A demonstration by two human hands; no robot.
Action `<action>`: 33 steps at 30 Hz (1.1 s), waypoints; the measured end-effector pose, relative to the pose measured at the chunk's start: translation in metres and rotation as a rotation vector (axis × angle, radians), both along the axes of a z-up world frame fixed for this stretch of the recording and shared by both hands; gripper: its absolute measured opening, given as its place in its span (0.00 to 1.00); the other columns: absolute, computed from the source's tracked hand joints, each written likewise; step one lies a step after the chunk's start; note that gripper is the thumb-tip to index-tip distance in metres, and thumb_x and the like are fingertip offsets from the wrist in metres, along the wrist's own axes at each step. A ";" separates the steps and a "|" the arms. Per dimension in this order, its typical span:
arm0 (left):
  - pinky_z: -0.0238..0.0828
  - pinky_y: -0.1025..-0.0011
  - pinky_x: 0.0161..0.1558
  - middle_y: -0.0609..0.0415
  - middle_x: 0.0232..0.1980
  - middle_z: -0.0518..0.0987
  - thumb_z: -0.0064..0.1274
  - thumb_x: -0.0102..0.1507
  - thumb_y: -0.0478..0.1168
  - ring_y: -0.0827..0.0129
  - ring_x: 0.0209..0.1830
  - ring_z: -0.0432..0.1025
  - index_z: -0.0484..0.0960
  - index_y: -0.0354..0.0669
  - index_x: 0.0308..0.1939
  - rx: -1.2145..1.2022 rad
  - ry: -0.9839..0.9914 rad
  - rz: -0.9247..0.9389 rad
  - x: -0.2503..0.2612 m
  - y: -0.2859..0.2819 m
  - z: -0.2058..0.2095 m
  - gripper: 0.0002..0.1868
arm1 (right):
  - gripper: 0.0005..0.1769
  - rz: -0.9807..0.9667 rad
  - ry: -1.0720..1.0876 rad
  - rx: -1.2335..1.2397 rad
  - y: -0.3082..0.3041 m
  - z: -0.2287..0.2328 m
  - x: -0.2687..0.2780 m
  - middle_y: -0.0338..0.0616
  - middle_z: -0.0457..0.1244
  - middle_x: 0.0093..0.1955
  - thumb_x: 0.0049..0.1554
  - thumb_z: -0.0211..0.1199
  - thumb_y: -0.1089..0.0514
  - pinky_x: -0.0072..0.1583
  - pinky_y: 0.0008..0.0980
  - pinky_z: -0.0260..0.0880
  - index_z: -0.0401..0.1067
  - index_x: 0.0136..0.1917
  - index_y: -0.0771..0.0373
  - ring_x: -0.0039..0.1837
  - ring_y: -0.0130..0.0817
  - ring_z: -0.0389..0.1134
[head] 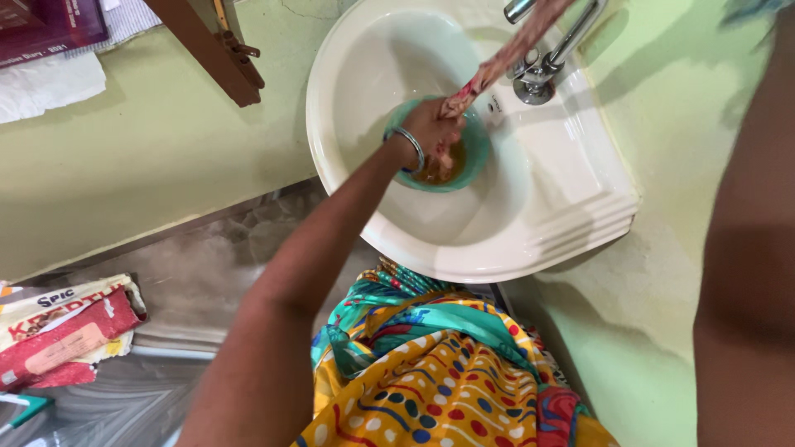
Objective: The person washes a small patterned cloth in a white sink. They repeatedly wet the cloth under the tap, scrub it by hand, and wring it out. A small bowl containing a brownish liquid sits in the sink but is not used during the washing.
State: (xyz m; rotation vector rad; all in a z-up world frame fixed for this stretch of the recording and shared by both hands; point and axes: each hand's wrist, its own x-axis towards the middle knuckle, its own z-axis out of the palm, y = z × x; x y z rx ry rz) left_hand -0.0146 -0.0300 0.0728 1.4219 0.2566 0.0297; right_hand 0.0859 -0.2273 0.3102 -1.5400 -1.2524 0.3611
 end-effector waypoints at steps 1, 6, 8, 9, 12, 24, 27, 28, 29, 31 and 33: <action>0.66 0.70 0.19 0.55 0.27 0.78 0.49 0.66 0.35 0.74 0.19 0.70 0.78 0.36 0.45 0.104 0.044 0.044 -0.001 0.007 0.008 0.07 | 0.04 -0.015 0.007 -0.014 -0.004 0.008 0.001 0.41 0.68 0.44 0.61 0.62 0.62 0.40 0.27 0.72 0.71 0.48 0.64 0.44 0.26 0.73; 0.67 0.71 0.22 0.52 0.26 0.79 0.52 0.61 0.36 0.74 0.19 0.71 0.81 0.34 0.34 0.405 -0.083 0.212 0.009 0.022 0.042 0.07 | 0.05 -0.147 -0.069 -0.258 -0.005 -0.054 0.003 0.40 0.68 0.43 0.59 0.61 0.60 0.38 0.27 0.72 0.71 0.48 0.63 0.44 0.27 0.74; 0.71 0.73 0.26 0.53 0.27 0.81 0.54 0.58 0.35 0.77 0.23 0.73 0.81 0.35 0.34 0.454 -0.259 0.236 0.018 0.023 0.049 0.05 | 0.06 -0.246 -0.346 -0.439 0.003 -0.109 -0.002 0.48 0.72 0.43 0.66 0.65 0.59 0.45 0.34 0.72 0.77 0.49 0.64 0.42 0.35 0.74; 0.72 0.72 0.28 0.53 0.27 0.81 0.54 0.58 0.35 0.76 0.24 0.74 0.81 0.35 0.34 0.430 -0.310 0.218 0.018 0.021 0.051 0.05 | 0.08 -0.238 -0.305 -0.472 0.002 -0.130 -0.006 0.49 0.71 0.43 0.60 0.68 0.61 0.46 0.34 0.73 0.75 0.52 0.64 0.43 0.35 0.75; 0.74 0.71 0.30 0.54 0.28 0.82 0.53 0.58 0.34 0.74 0.25 0.76 0.80 0.35 0.34 0.346 -0.343 0.180 0.020 0.017 0.059 0.05 | 0.20 -0.256 -0.306 -0.552 0.007 -0.167 -0.009 0.49 0.71 0.43 0.51 0.73 0.62 0.48 0.37 0.73 0.74 0.56 0.62 0.44 0.37 0.74; 0.76 0.70 0.44 0.49 0.42 0.80 0.58 0.59 0.34 0.73 0.40 0.75 0.78 0.36 0.46 0.250 -0.305 0.159 0.014 0.034 -0.002 0.12 | 0.13 -0.121 0.150 -0.207 0.038 -0.155 0.023 0.41 0.69 0.50 0.60 0.66 0.69 0.43 0.29 0.73 0.68 0.57 0.64 0.48 0.28 0.73; 0.76 0.69 0.53 0.48 0.52 0.81 0.61 0.58 0.37 0.68 0.52 0.76 0.76 0.41 0.55 0.286 -0.212 0.147 0.010 0.038 -0.044 0.21 | 0.21 -0.163 -0.003 -0.288 0.046 -0.171 0.028 0.43 0.68 0.46 0.54 0.63 0.71 0.42 0.30 0.73 0.69 0.60 0.59 0.45 0.29 0.71; 0.74 0.67 0.57 0.47 0.55 0.81 0.61 0.59 0.38 0.65 0.55 0.76 0.77 0.41 0.56 0.392 -0.149 0.166 0.005 0.039 -0.059 0.22 | 0.25 -0.187 -0.065 -0.339 0.048 -0.182 0.030 0.45 0.66 0.44 0.51 0.63 0.72 0.41 0.32 0.74 0.69 0.61 0.57 0.43 0.31 0.70; 0.72 0.65 0.60 0.46 0.58 0.81 0.60 0.59 0.38 0.62 0.58 0.76 0.77 0.41 0.58 0.498 -0.086 0.184 -0.001 0.040 -0.071 0.23 | 0.22 -0.183 -0.186 -0.365 0.051 -0.198 0.032 0.46 0.69 0.45 0.52 0.64 0.72 0.43 0.34 0.74 0.71 0.59 0.57 0.44 0.34 0.72; 0.68 0.55 0.63 0.41 0.64 0.76 0.58 0.59 0.43 0.50 0.63 0.71 0.78 0.44 0.63 0.916 -0.082 0.175 -0.017 0.031 -0.091 0.27 | 0.14 -0.167 -0.326 -0.444 0.061 -0.242 0.030 0.47 0.71 0.46 0.54 0.65 0.69 0.47 0.37 0.74 0.74 0.52 0.56 0.46 0.38 0.74; 0.61 0.46 0.68 0.45 0.68 0.75 0.52 0.65 0.58 0.52 0.70 0.68 0.76 0.49 0.66 1.057 0.539 -0.120 -0.023 0.010 -0.101 0.29 | 0.05 -0.183 -0.377 -0.528 0.066 -0.290 0.030 0.49 0.70 0.47 0.58 0.64 0.64 0.50 0.39 0.73 0.76 0.47 0.56 0.48 0.43 0.74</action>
